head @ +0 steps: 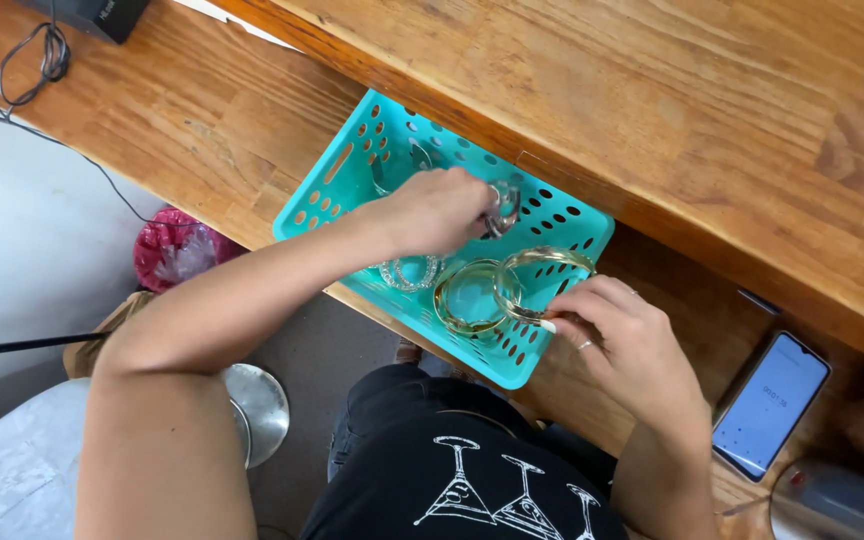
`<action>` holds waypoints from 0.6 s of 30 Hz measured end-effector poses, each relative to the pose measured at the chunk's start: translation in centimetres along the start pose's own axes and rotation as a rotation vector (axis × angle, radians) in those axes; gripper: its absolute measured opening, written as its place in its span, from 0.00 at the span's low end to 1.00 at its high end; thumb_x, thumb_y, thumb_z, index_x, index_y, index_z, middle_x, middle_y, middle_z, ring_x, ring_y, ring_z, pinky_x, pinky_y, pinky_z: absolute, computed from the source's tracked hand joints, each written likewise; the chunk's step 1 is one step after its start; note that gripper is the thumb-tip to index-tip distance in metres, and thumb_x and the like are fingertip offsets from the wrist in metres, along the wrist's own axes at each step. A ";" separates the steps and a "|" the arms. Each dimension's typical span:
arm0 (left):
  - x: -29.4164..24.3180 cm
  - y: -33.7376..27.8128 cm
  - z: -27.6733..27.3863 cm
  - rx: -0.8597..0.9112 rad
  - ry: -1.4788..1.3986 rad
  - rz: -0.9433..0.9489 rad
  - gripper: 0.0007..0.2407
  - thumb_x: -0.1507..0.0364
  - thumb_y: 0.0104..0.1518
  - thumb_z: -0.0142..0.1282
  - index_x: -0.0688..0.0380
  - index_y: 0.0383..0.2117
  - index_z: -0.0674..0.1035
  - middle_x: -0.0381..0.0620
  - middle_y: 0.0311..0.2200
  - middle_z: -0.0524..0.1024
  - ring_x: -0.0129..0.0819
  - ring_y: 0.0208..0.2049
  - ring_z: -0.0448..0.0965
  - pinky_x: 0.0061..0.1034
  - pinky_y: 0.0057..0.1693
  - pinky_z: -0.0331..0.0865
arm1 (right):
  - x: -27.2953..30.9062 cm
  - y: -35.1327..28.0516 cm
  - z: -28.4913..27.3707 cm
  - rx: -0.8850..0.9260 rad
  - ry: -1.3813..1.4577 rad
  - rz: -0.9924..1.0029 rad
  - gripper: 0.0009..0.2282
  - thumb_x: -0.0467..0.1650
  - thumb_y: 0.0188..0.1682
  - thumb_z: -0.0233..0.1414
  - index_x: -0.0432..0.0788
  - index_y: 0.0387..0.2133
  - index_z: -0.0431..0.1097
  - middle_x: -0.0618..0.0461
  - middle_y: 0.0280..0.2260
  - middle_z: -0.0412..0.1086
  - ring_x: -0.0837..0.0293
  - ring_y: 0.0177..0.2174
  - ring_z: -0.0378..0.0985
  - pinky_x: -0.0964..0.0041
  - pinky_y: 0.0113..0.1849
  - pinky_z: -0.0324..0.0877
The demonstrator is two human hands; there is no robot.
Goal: The person is taking various bracelets out of a blue plastic basket and arranging them neatly on a wooden table surface.
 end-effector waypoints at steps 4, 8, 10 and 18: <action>-1.3 -5.9 -6.1 -0.175 -0.126 0.000 0.06 0.76 0.59 0.57 0.67 0.35 0.83 0.62 0.32 0.82 0.64 0.38 0.83 0.53 0.44 0.76 | -0.9 2.4 3.6 0.033 0.010 0.029 0.04 0.27 0.53 0.54 0.43 0.34 0.77 0.47 0.31 0.76 0.44 0.34 0.81 0.53 0.38 0.76; 2.2 -7.7 -6.1 -0.373 -0.121 -0.055 0.06 0.77 0.61 0.55 0.68 0.37 0.81 0.62 0.32 0.79 0.64 0.38 0.81 0.53 0.45 0.74 | -0.5 5.0 6.8 0.178 -0.165 0.060 0.06 0.26 0.55 0.51 0.40 0.37 0.77 0.44 0.33 0.76 0.47 0.37 0.82 0.57 0.42 0.76; 4.3 -7.7 -5.0 -0.419 -0.072 -0.106 0.05 0.77 0.61 0.56 0.67 0.37 0.82 0.59 0.31 0.79 0.60 0.36 0.82 0.50 0.44 0.75 | 0.1 5.2 7.5 0.281 -0.173 0.083 0.07 0.25 0.55 0.50 0.38 0.39 0.77 0.42 0.35 0.77 0.47 0.38 0.83 0.58 0.43 0.76; 10.8 -3.7 0.9 -0.378 0.184 -0.169 0.03 0.76 0.58 0.58 0.61 0.28 0.82 0.51 0.25 0.78 0.53 0.30 0.84 0.41 0.37 0.78 | 2.8 3.1 4.4 0.372 -0.314 -0.103 0.19 0.28 0.52 0.51 0.42 0.57 0.64 0.37 0.54 0.66 0.32 0.43 0.78 0.41 0.36 0.79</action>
Point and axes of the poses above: each hand's wrist, its own y-axis towards the middle knuckle, its own z-axis out of the palm, x = y × z, the point moved 1 cm from there along y, towards the middle knuckle
